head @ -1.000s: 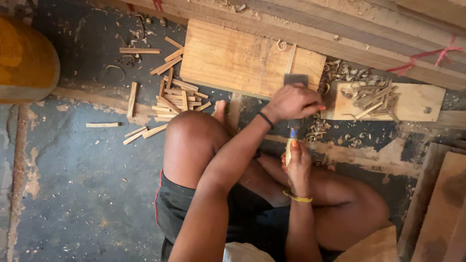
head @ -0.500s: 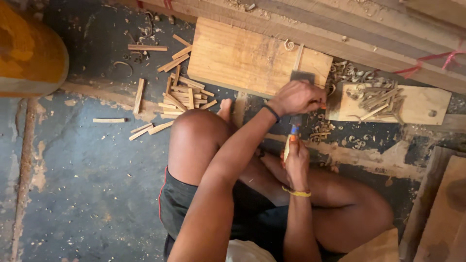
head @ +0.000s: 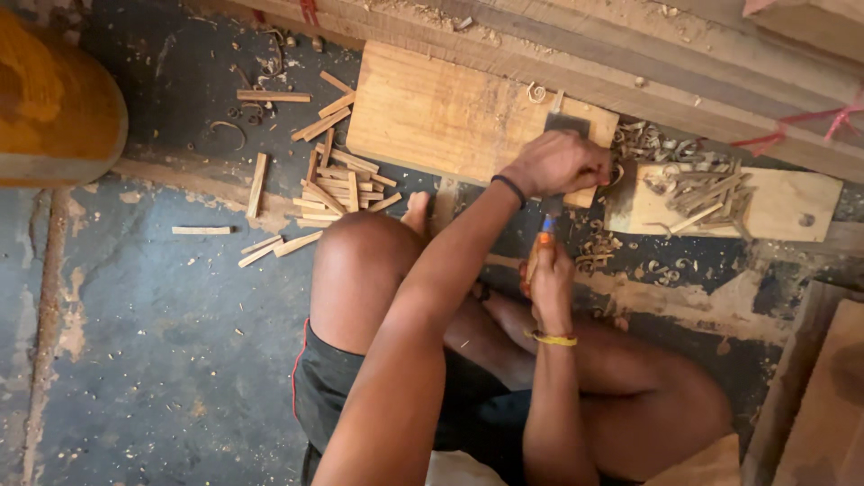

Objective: The person sits on the floor and uses a chisel to carve small wooden sticks placed on a larger wooden block. They repeatedly strike the chisel to shape the wood, creating shavings that fall onto the floor.

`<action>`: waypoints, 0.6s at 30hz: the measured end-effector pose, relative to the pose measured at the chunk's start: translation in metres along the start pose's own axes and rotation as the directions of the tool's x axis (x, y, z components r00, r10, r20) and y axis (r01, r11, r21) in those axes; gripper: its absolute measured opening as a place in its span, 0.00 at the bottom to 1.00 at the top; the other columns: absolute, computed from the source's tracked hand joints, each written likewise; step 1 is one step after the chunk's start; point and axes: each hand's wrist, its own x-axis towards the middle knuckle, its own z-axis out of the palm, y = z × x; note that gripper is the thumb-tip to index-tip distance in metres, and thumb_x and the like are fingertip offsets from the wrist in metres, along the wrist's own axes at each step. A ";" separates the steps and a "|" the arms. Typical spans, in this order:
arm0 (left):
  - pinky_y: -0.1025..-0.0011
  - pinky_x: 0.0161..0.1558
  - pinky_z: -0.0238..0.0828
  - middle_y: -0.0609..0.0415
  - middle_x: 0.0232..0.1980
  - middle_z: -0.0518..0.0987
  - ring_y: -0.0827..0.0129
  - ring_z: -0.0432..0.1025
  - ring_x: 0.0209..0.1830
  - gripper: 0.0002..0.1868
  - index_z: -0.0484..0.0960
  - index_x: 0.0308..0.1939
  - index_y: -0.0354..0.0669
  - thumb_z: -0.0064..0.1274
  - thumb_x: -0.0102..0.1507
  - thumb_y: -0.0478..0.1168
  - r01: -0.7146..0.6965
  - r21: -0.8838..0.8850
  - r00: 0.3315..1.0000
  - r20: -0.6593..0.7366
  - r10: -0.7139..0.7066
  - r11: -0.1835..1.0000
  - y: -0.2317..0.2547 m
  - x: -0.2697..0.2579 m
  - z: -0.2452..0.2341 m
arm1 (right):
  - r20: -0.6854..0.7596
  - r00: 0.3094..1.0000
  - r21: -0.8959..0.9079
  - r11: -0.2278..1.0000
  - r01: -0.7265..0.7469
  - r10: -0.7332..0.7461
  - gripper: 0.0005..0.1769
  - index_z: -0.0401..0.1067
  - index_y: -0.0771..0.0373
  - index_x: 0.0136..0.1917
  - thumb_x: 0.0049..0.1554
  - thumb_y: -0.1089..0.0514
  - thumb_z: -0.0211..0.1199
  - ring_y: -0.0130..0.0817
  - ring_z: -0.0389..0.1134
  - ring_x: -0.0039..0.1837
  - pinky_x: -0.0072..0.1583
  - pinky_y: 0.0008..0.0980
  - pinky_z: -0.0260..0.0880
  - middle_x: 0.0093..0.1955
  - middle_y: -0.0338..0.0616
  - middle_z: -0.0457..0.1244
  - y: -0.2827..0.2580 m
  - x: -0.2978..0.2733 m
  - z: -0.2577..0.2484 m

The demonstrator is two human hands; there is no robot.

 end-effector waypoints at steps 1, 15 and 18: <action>0.59 0.36 0.74 0.56 0.33 0.85 0.57 0.80 0.34 0.06 0.82 0.36 0.52 0.61 0.59 0.45 0.012 -0.015 1.000 0.004 -0.012 1.000 -0.003 0.002 -0.003 | 0.002 1.000 0.005 1.000 0.004 -0.004 0.24 0.66 0.61 0.47 0.68 0.38 0.47 0.25 0.54 0.22 0.25 0.26 0.51 0.26 0.39 0.59 -0.001 0.003 0.001; 0.58 0.38 0.74 0.55 0.35 0.84 0.57 0.79 0.35 0.09 0.84 0.39 0.55 0.59 0.59 0.50 -0.051 0.200 0.999 0.028 0.047 0.978 -0.042 0.019 0.036 | -0.020 0.995 0.077 0.992 0.104 -0.103 0.24 0.68 0.60 0.44 0.67 0.38 0.49 0.28 0.57 0.23 0.25 0.28 0.54 0.26 0.40 0.58 0.022 0.040 0.016; 0.58 0.46 0.71 0.55 0.38 0.83 0.56 0.78 0.39 0.13 0.81 0.46 0.49 0.58 0.62 0.49 -0.109 0.349 0.990 -0.043 0.132 0.931 -0.041 0.017 0.026 | -0.061 0.995 0.091 0.993 0.081 -0.075 0.24 0.69 0.60 0.43 0.66 0.38 0.49 0.28 0.57 0.23 0.25 0.28 0.54 0.27 0.41 0.59 0.028 0.054 0.014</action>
